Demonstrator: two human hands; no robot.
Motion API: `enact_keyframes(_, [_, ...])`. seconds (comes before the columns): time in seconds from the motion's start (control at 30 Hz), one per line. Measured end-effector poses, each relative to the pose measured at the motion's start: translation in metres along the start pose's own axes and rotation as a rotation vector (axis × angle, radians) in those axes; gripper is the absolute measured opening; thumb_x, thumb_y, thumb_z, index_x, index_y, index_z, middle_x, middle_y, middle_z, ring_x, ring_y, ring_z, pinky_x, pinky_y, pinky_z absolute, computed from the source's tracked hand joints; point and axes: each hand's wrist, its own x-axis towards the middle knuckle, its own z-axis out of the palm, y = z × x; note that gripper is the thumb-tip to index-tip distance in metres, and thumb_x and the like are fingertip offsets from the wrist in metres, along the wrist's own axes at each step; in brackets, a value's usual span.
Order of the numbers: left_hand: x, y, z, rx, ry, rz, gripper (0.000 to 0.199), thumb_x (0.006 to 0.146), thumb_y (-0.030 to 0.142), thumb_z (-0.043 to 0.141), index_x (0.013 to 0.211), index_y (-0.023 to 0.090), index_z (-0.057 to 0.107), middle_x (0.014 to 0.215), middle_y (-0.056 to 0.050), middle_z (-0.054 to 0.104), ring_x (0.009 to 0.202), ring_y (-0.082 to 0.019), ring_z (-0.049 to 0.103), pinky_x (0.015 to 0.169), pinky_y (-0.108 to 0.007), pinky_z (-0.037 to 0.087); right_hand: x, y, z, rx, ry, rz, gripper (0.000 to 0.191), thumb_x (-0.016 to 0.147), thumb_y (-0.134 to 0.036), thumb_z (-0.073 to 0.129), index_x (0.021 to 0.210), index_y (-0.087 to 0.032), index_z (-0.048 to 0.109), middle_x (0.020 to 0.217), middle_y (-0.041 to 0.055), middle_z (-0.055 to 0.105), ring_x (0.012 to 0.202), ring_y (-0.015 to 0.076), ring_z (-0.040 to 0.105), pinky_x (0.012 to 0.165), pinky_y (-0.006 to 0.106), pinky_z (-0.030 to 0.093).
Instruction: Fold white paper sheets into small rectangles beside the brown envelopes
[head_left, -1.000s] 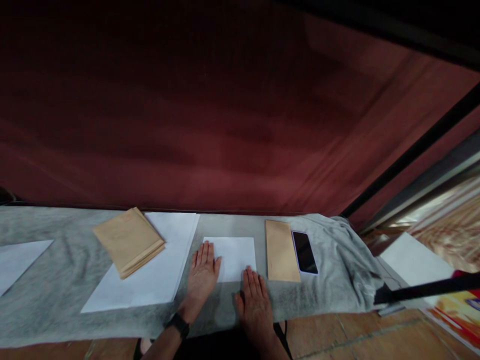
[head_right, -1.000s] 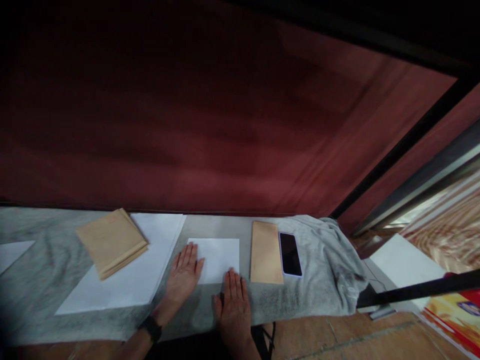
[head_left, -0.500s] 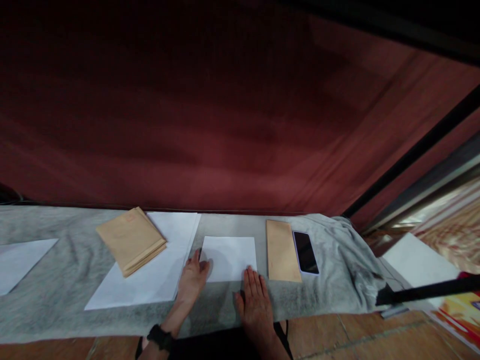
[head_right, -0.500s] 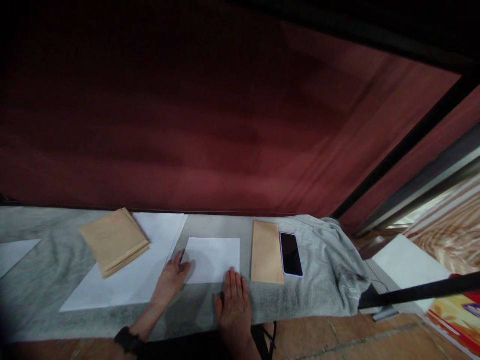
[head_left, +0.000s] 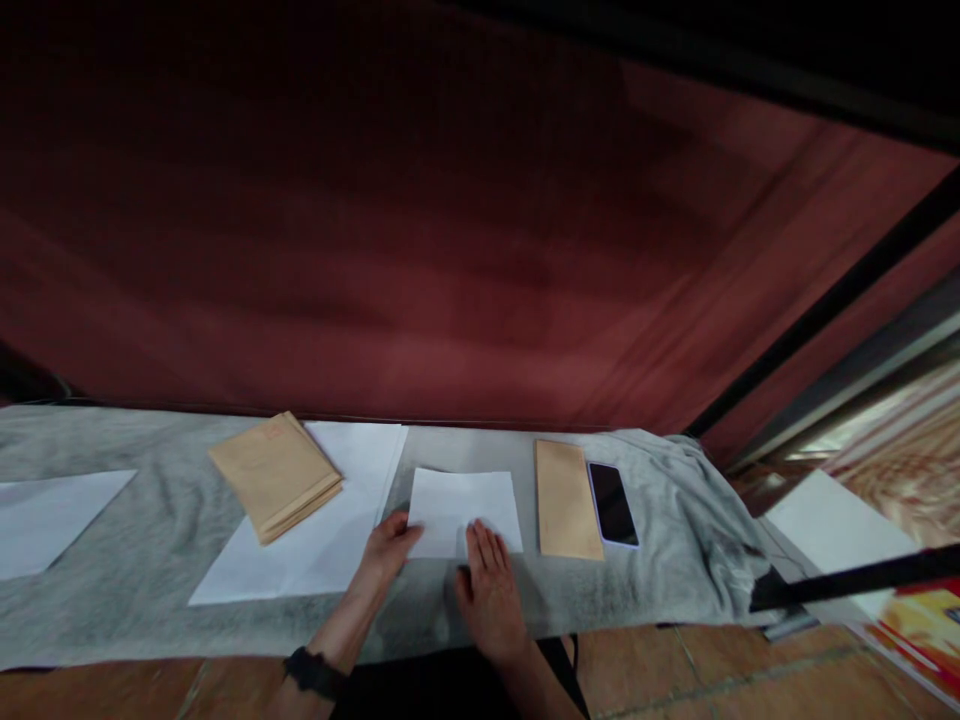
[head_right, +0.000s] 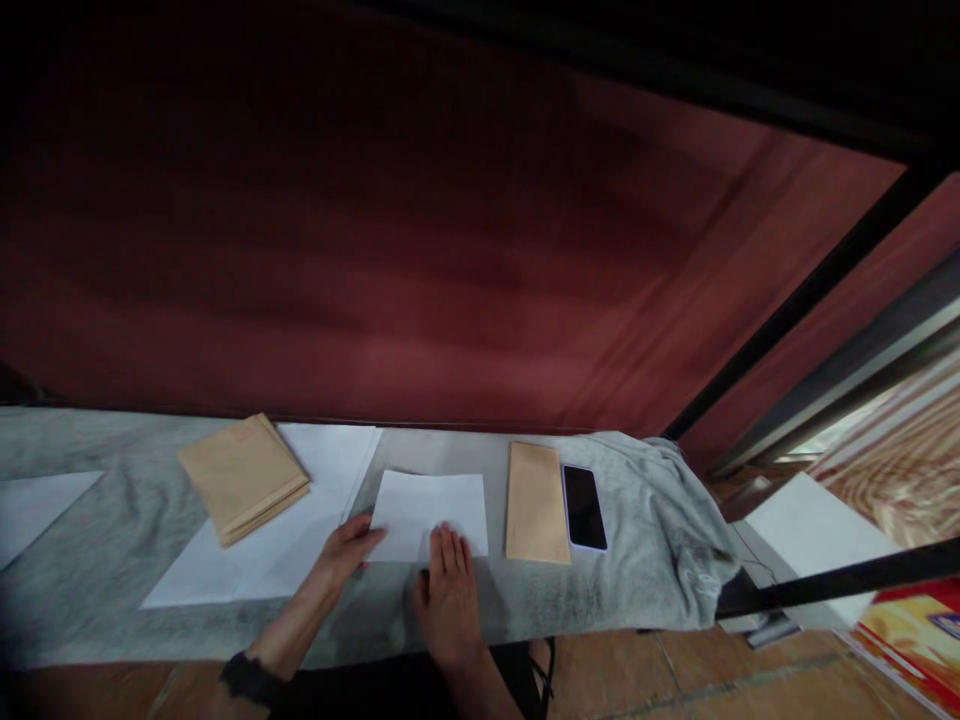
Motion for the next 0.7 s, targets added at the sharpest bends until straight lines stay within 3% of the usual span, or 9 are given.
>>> enact_keyframes(0.13, [-0.013, 0.003, 0.003, -0.031, -0.045, -0.026, 0.041, 0.056, 0.049, 0.075, 0.082, 0.018, 0.068, 0.072, -0.003, 0.072, 0.064, -0.02, 0.065, 0.05, -0.026, 0.044, 0.013, -0.012, 0.008, 0.028, -0.005, 0.01, 0.055, 0.092, -0.013, 0.044, 0.147, -0.017, 0.05, 0.144, 0.0111, 0.058, 0.133, 0.0231, 0.054, 0.112, 0.043, 0.044])
enact_keyframes(0.23, [-0.019, 0.006, 0.003, -0.172, -0.088, -0.082, 0.047, 0.065, 0.057, 0.073, 0.09, 0.018, 0.067, 0.082, -0.006, 0.073, 0.074, -0.021, 0.071, 0.06, -0.028, 0.053, 0.027, -0.012, -0.004, 0.12, -0.023, 0.059, 0.051, 0.092, -0.009, 0.038, 0.137, -0.017, 0.061, 0.134, 0.0114, 0.066, 0.123, 0.0237, 0.063, 0.108, 0.041, 0.047])
enact_keyframes(0.37, [-0.021, 0.011, 0.003, -0.403, -0.134, -0.184, 0.054, 0.088, 0.066, 0.047, 0.109, 0.019, 0.062, 0.112, -0.014, 0.073, 0.098, -0.024, 0.074, 0.082, -0.037, 0.06, 0.053, -0.014, -0.041, 0.506, 0.005, 0.203, 0.043, 0.101, -0.024, 0.034, 0.133, -0.021, 0.064, 0.127, 0.0074, 0.07, 0.116, 0.0228, 0.067, 0.101, 0.038, 0.052])
enact_keyframes(0.43, [-0.022, 0.012, 0.007, -0.413, -0.112, -0.186, 0.05, 0.091, 0.061, 0.046, 0.116, 0.02, 0.059, 0.124, -0.016, 0.069, 0.109, -0.024, 0.071, 0.088, -0.038, 0.06, 0.066, -0.017, -0.055, 0.768, 0.046, 0.312, 0.042, 0.104, -0.035, 0.034, 0.129, -0.021, 0.065, 0.118, 0.006, 0.074, 0.108, 0.0228, 0.07, 0.093, 0.037, 0.057])
enact_keyframes(0.53, [-0.027, 0.012, 0.015, -0.426, -0.174, -0.157, 0.049, 0.086, 0.053, 0.059, 0.121, 0.019, 0.058, 0.128, -0.017, 0.068, 0.113, -0.026, 0.069, 0.092, -0.039, 0.059, 0.075, -0.018, -0.059, 1.015, 0.106, 0.459, 0.048, 0.105, -0.046, 0.032, 0.126, -0.018, 0.065, 0.108, 0.0083, 0.077, 0.093, 0.0237, 0.074, 0.079, 0.036, 0.06])
enact_keyframes(0.6, [-0.03, 0.011, 0.02, -0.447, -0.209, -0.114, 0.054, 0.079, 0.049, 0.068, 0.121, 0.017, 0.059, 0.128, -0.016, 0.069, 0.112, -0.027, 0.069, 0.091, -0.039, 0.059, 0.073, -0.015, -0.053, 1.064, 0.124, 0.506, 0.051, 0.104, -0.049, 0.029, 0.127, -0.016, 0.062, 0.112, 0.0119, 0.075, 0.093, 0.0245, 0.074, 0.075, 0.036, 0.06])
enact_keyframes(0.7, [-0.029, 0.011, 0.019, -0.391, -0.131, 0.002, 0.063, 0.069, 0.045, 0.077, 0.122, 0.016, 0.06, 0.125, -0.016, 0.07, 0.108, -0.029, 0.07, 0.088, -0.038, 0.059, 0.061, -0.003, -0.041, 1.111, 0.13, 0.586, 0.05, 0.101, -0.049, 0.031, 0.127, -0.016, 0.058, 0.122, 0.0167, 0.071, 0.102, 0.0261, 0.073, 0.072, 0.036, 0.06])
